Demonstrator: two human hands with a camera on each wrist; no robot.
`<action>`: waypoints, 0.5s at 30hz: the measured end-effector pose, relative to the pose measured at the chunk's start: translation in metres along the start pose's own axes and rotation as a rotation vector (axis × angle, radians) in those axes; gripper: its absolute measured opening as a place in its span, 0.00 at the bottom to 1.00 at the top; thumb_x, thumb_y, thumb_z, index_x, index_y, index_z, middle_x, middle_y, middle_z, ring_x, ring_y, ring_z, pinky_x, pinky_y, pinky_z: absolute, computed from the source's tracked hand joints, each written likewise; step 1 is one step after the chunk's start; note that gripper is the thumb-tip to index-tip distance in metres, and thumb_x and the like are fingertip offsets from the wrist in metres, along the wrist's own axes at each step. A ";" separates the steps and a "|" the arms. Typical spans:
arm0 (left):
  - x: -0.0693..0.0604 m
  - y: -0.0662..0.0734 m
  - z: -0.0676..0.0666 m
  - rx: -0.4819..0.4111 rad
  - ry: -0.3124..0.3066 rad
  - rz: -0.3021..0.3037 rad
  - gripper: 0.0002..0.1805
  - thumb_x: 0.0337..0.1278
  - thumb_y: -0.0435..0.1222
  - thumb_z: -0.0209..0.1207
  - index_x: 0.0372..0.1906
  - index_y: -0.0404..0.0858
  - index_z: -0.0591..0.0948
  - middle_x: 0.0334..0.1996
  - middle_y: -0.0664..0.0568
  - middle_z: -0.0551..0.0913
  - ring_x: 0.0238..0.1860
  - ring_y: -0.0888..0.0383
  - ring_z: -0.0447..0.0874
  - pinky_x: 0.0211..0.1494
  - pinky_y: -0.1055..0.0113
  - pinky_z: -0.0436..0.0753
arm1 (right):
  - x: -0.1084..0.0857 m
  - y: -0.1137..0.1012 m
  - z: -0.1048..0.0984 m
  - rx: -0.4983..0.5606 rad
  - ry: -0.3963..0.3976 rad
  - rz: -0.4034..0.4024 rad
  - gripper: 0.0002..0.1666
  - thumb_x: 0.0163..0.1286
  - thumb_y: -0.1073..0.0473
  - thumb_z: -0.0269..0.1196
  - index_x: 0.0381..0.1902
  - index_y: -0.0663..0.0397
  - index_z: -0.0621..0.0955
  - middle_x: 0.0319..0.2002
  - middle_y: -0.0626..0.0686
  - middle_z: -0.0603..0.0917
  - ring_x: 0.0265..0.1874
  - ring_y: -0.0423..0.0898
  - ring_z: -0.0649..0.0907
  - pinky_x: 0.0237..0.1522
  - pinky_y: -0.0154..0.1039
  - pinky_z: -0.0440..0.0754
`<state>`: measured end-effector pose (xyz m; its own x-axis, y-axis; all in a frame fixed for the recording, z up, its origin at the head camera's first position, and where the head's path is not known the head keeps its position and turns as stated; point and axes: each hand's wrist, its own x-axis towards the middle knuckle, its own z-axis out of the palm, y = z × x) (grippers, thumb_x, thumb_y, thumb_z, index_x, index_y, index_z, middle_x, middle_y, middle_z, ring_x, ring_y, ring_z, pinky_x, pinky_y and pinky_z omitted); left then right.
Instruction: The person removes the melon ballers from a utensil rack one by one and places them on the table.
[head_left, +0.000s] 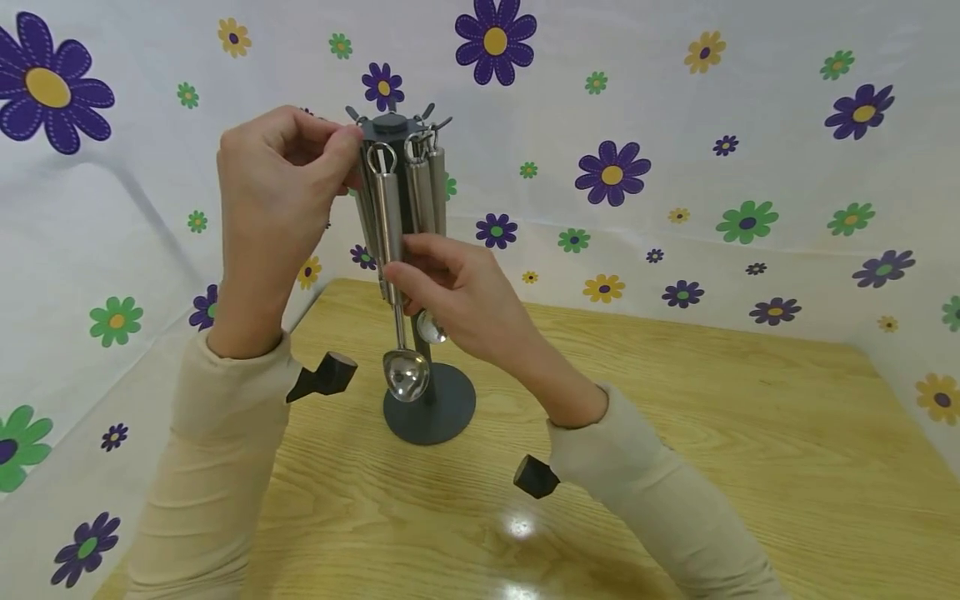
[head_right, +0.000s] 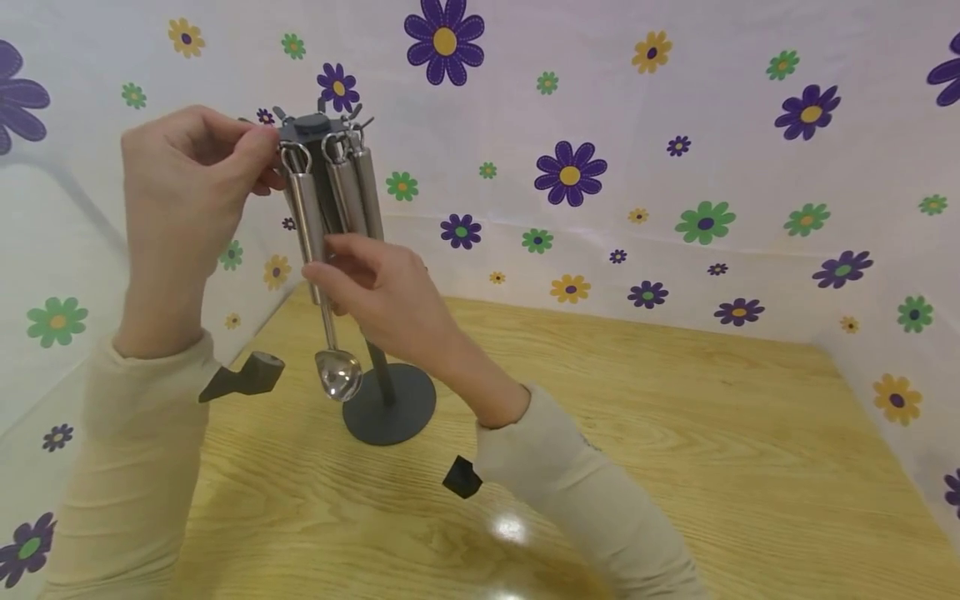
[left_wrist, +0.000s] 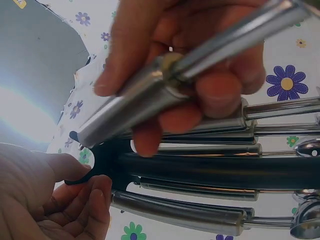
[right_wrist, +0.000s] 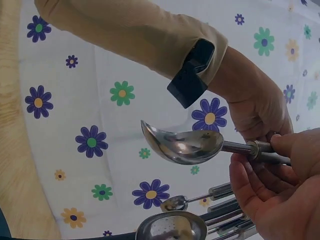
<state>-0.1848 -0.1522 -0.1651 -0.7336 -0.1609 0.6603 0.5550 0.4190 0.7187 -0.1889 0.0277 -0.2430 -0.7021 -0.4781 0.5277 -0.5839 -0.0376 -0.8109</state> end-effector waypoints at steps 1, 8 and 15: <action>0.000 0.000 0.000 -0.001 0.001 0.000 0.13 0.70 0.39 0.64 0.44 0.31 0.88 0.31 0.52 0.85 0.31 0.56 0.85 0.43 0.74 0.85 | 0.000 -0.002 0.000 0.004 -0.013 0.007 0.18 0.78 0.66 0.61 0.62 0.69 0.79 0.45 0.60 0.86 0.34 0.49 0.88 0.42 0.54 0.88; -0.001 -0.002 0.000 0.000 0.004 0.002 0.13 0.70 0.39 0.64 0.45 0.31 0.87 0.31 0.52 0.85 0.31 0.55 0.84 0.42 0.74 0.85 | -0.002 -0.013 -0.003 -0.005 -0.040 0.015 0.15 0.78 0.66 0.61 0.58 0.68 0.80 0.45 0.58 0.87 0.37 0.48 0.88 0.44 0.51 0.89; -0.001 -0.003 0.000 -0.024 0.013 0.000 0.11 0.70 0.39 0.64 0.42 0.34 0.87 0.31 0.52 0.86 0.31 0.55 0.84 0.40 0.72 0.84 | -0.014 -0.017 -0.012 0.009 -0.033 0.017 0.16 0.77 0.66 0.61 0.58 0.68 0.80 0.45 0.58 0.87 0.38 0.49 0.89 0.45 0.53 0.89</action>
<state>-0.1857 -0.1532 -0.1680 -0.7284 -0.1722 0.6632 0.5647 0.3974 0.7233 -0.1743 0.0457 -0.2330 -0.6979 -0.5078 0.5051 -0.5681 -0.0370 -0.8221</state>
